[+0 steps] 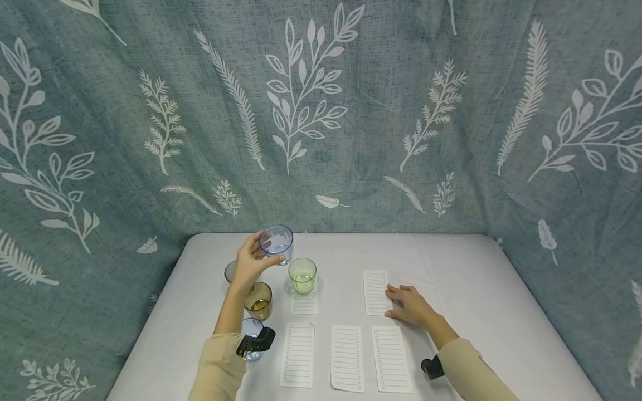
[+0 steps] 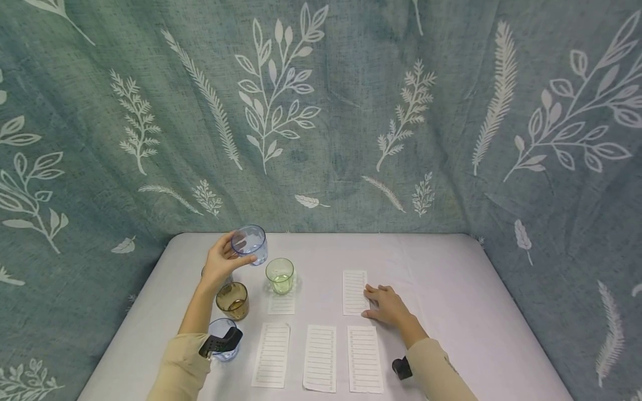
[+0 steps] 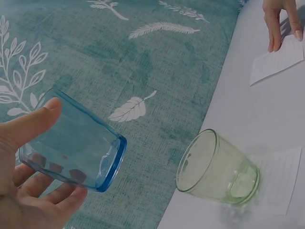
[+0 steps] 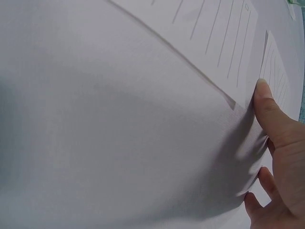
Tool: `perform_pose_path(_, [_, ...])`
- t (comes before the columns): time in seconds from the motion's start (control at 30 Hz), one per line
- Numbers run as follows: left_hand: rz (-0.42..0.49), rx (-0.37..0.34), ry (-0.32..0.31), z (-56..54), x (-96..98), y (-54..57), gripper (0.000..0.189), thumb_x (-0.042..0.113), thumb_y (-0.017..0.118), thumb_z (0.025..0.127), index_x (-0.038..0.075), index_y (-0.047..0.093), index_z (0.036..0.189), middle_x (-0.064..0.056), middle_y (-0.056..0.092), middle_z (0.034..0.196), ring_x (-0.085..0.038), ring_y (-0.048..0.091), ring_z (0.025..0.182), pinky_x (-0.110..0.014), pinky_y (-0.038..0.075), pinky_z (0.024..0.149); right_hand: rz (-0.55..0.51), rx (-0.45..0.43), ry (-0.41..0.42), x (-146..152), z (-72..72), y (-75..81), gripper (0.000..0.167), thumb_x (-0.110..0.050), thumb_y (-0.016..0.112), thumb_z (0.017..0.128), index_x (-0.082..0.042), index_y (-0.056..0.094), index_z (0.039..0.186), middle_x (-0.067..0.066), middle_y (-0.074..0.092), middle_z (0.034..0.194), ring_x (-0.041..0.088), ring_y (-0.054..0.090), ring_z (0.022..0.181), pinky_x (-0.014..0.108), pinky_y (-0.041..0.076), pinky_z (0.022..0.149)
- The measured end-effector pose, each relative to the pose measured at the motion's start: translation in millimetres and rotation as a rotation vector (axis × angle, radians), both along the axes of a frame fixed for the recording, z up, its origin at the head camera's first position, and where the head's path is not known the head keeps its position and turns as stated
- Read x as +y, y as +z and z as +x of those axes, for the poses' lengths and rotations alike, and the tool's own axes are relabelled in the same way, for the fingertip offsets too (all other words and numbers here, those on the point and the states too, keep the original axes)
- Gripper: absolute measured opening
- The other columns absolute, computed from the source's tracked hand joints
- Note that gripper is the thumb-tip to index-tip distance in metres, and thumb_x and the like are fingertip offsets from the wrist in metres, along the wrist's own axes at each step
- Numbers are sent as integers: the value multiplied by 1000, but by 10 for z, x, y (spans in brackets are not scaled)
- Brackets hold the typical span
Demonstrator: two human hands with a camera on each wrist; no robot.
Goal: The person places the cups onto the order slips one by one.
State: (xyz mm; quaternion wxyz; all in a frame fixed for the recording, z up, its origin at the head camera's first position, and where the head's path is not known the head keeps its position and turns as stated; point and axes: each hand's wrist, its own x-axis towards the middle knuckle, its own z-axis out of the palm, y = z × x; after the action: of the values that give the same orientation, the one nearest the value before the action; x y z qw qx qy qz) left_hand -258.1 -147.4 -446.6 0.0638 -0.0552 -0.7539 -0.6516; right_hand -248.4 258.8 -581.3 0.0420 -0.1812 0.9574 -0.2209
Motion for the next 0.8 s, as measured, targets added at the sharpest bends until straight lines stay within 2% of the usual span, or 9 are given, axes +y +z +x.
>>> perform_pose_path(0.13, [5,2,-27,-36,85,-24,81,4,77,76,-2,32,143,-24,43,139,-39,44,127,-45,36,107,-6,38,20,10,11,4,76,-52,68,77,2,54,128,19,48,137,53,38,121,68,34,93])
perform_pose_path(0.37, [57,-18,-63,-89,267,-117,79,-1,76,74,-4,34,141,-25,44,138,-40,45,126,-43,37,106,29,-32,-20,-11,-5,-1,69,-38,74,77,3,53,129,18,44,141,50,35,127,66,32,99])
perform_pose_path(0.53, [92,-48,-92,-94,404,-167,80,-2,76,74,-5,34,141,-25,44,139,-40,44,126,-43,36,107,58,-32,-24,-20,1,10,69,-37,74,77,3,53,130,17,44,141,49,35,127,65,33,98])
perform_pose_path(0.6, [106,-57,-107,-83,462,-152,80,-2,76,74,-5,33,141,-26,43,139,-40,43,127,-43,35,108,64,-28,-17,-15,0,6,69,-37,74,77,3,53,130,17,44,141,49,36,127,66,33,98])
perform_pose_path(0.8, [88,-65,-160,15,645,25,77,-3,74,75,-8,32,140,-29,41,139,-43,43,125,-46,38,105,56,-24,-14,-3,-3,5,68,-36,74,78,3,53,129,18,44,141,50,36,126,66,32,98])
